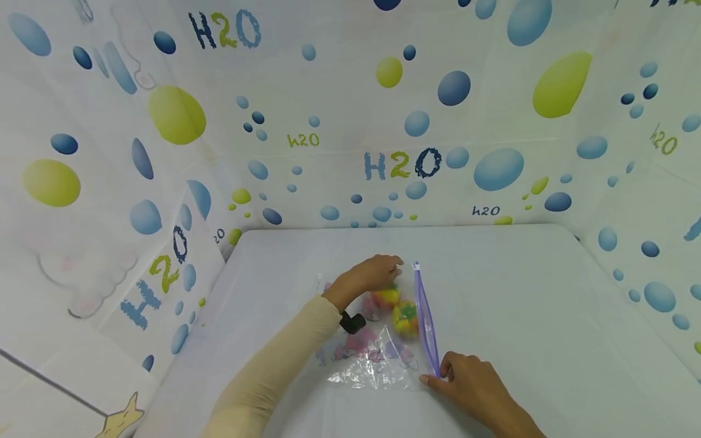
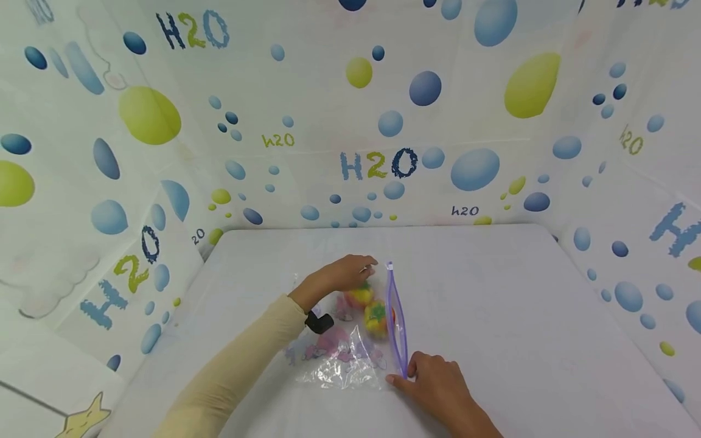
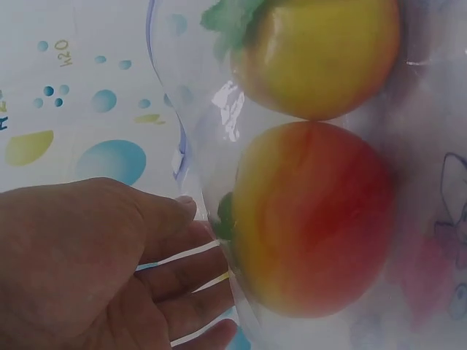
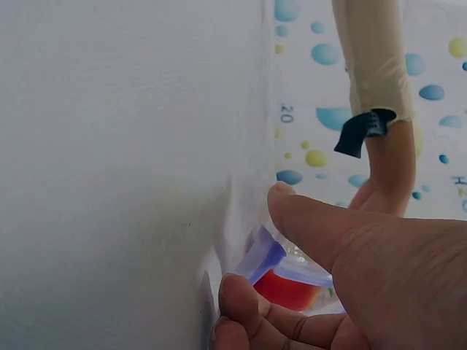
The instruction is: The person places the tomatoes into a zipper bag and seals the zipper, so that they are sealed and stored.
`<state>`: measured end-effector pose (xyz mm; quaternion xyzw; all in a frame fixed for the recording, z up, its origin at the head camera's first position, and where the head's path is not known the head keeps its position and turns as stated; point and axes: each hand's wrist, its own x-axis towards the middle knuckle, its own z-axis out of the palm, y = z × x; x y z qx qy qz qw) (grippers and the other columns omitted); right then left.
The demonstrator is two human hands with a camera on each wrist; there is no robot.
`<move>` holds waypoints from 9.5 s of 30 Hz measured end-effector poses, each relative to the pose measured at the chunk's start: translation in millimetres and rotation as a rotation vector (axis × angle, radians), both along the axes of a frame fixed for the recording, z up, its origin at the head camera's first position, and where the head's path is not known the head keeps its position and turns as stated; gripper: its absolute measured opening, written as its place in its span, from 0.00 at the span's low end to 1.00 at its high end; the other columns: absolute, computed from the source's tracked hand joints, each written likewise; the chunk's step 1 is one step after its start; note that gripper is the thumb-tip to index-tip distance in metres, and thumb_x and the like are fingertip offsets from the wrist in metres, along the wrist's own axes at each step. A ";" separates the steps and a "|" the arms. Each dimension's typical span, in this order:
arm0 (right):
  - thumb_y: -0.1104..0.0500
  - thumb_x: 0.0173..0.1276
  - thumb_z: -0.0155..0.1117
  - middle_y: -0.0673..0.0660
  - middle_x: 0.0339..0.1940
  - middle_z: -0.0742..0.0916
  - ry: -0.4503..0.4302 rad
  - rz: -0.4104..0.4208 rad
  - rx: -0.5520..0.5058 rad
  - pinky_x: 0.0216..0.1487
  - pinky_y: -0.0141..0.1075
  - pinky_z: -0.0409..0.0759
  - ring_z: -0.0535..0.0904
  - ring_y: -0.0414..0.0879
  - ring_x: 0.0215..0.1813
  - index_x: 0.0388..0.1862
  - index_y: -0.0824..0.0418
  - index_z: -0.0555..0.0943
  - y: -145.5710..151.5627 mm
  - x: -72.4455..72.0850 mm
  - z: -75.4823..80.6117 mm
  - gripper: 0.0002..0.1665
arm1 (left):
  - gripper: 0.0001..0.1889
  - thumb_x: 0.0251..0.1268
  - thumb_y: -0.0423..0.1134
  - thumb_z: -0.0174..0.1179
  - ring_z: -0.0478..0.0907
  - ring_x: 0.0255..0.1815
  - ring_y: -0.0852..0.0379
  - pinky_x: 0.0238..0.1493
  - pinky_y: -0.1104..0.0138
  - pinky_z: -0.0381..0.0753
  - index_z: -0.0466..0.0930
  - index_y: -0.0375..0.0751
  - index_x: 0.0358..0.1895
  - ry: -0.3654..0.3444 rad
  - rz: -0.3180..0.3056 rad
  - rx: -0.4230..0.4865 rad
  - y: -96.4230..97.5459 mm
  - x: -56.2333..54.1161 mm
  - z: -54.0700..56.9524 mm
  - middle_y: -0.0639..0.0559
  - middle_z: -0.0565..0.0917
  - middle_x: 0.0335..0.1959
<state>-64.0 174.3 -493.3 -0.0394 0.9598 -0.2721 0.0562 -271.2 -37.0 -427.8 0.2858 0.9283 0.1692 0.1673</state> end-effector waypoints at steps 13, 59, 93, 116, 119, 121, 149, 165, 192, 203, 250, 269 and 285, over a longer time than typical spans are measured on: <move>0.41 0.60 0.80 0.46 0.22 0.81 -0.054 0.001 -0.073 0.29 0.36 0.71 0.72 0.42 0.25 0.33 0.56 0.82 15.9 -15.2 3.6 0.23 | 0.21 0.87 0.43 0.49 0.80 0.68 0.45 0.71 0.53 0.77 0.74 0.38 0.72 0.006 0.042 0.006 -22.7 -3.4 1.1 0.40 0.83 0.66; 0.55 0.82 0.61 0.55 0.28 0.88 -0.160 0.147 -0.491 0.34 0.34 0.69 0.78 0.47 0.32 0.61 0.65 0.63 41.1 -110.2 -3.1 0.22 | 0.13 0.81 0.43 0.60 0.85 0.41 0.53 0.52 0.57 0.85 0.86 0.35 0.50 -0.103 0.228 0.265 -137.2 8.9 -18.3 0.50 0.90 0.36; 0.51 0.81 0.64 0.55 0.35 0.84 0.138 0.122 -0.549 0.35 0.33 0.76 0.78 0.42 0.37 0.50 0.62 0.87 37.9 -111.9 18.2 0.15 | 0.14 0.82 0.42 0.58 0.89 0.49 0.50 0.67 0.48 0.80 0.85 0.32 0.49 -0.098 0.205 0.594 -174.7 37.7 -12.3 0.45 0.90 0.43; 0.55 0.80 0.65 0.61 0.37 0.92 0.332 0.133 -0.530 0.23 0.36 0.68 0.77 0.44 0.30 0.55 0.61 0.90 50.9 -109.6 22.9 0.14 | 0.08 0.80 0.42 0.62 0.83 0.50 0.39 0.56 0.61 0.81 0.88 0.45 0.43 0.057 0.222 0.681 -172.8 51.5 -7.8 0.52 0.88 0.41; 0.57 0.80 0.64 0.62 0.35 0.90 0.332 0.151 -0.545 0.22 0.37 0.66 0.77 0.47 0.30 0.55 0.62 0.90 51.5 -110.2 20.8 0.14 | 0.09 0.80 0.40 0.61 0.85 0.51 0.45 0.57 0.62 0.83 0.88 0.39 0.46 0.044 0.192 0.709 -171.1 53.2 -10.7 0.48 0.89 0.44; 0.58 0.80 0.64 0.62 0.31 0.88 0.339 0.163 -0.555 0.22 0.38 0.66 0.76 0.49 0.29 0.55 0.62 0.90 51.8 -110.6 20.9 0.13 | 0.10 0.80 0.39 0.61 0.85 0.51 0.49 0.58 0.63 0.83 0.87 0.36 0.48 0.044 0.165 0.728 -169.7 54.0 -11.3 0.45 0.89 0.46; 0.58 0.80 0.65 0.54 0.23 0.81 0.364 0.135 -0.536 0.23 0.36 0.66 0.74 0.45 0.28 0.47 0.59 0.91 55.2 -107.2 24.7 0.10 | 0.09 0.82 0.39 0.59 0.85 0.51 0.53 0.61 0.63 0.81 0.87 0.39 0.46 0.021 0.257 0.787 -171.2 60.7 -22.4 0.40 0.89 0.47; 0.49 0.81 0.63 0.56 0.35 0.89 0.215 0.144 -0.481 0.28 0.35 0.71 0.77 0.46 0.32 0.54 0.59 0.89 59.5 -125.0 24.9 0.17 | 0.10 0.81 0.37 0.59 0.86 0.49 0.41 0.57 0.54 0.83 0.86 0.36 0.53 -0.029 0.283 0.793 -161.6 67.8 -38.3 0.39 0.88 0.45; 0.42 0.68 0.75 0.63 0.66 0.84 0.377 0.207 -0.126 0.64 0.68 0.60 0.72 0.64 0.73 0.69 0.57 0.80 16.6 -157.1 51.1 0.35 | 0.19 0.82 0.52 0.58 0.90 0.48 0.54 0.57 0.48 0.84 0.87 0.41 0.55 0.108 0.385 0.673 -151.8 59.8 -37.5 0.52 0.93 0.43; 0.48 0.72 0.73 0.59 0.64 0.87 0.360 0.410 -0.110 0.70 0.65 0.64 0.79 0.59 0.69 0.68 0.56 0.82 -47.9 -164.8 85.2 0.29 | 0.18 0.83 0.51 0.56 0.89 0.48 0.55 0.56 0.50 0.84 0.87 0.41 0.54 0.126 0.394 0.665 -150.1 60.8 -40.8 0.52 0.92 0.43; 0.61 0.75 0.69 0.55 0.44 0.94 0.399 0.648 -0.142 0.54 0.42 0.88 0.89 0.48 0.46 0.49 0.62 0.91 -154.4 -184.5 84.3 0.09 | 0.08 0.75 0.42 0.67 0.87 0.54 0.46 0.59 0.47 0.83 0.86 0.44 0.49 0.407 0.348 0.500 -149.3 59.2 -16.7 0.48 0.90 0.48; 0.62 0.74 0.70 0.55 0.44 0.94 0.343 0.683 -0.210 0.52 0.39 0.88 0.91 0.47 0.48 0.48 0.62 0.93 -151.7 -185.8 88.9 0.09 | 0.03 0.68 0.37 0.72 0.90 0.40 0.51 0.43 0.58 0.87 0.88 0.41 0.38 0.611 0.116 0.327 -148.6 56.5 12.4 0.50 0.93 0.37; 0.61 0.74 0.71 0.53 0.41 0.94 0.482 0.743 -0.094 0.49 0.39 0.88 0.91 0.46 0.44 0.43 0.60 0.91 -151.3 -184.9 85.5 0.06 | 0.03 0.73 0.31 0.66 0.90 0.48 0.48 0.49 0.53 0.87 0.84 0.41 0.39 0.500 -0.029 0.368 -154.5 50.9 11.2 0.47 0.92 0.43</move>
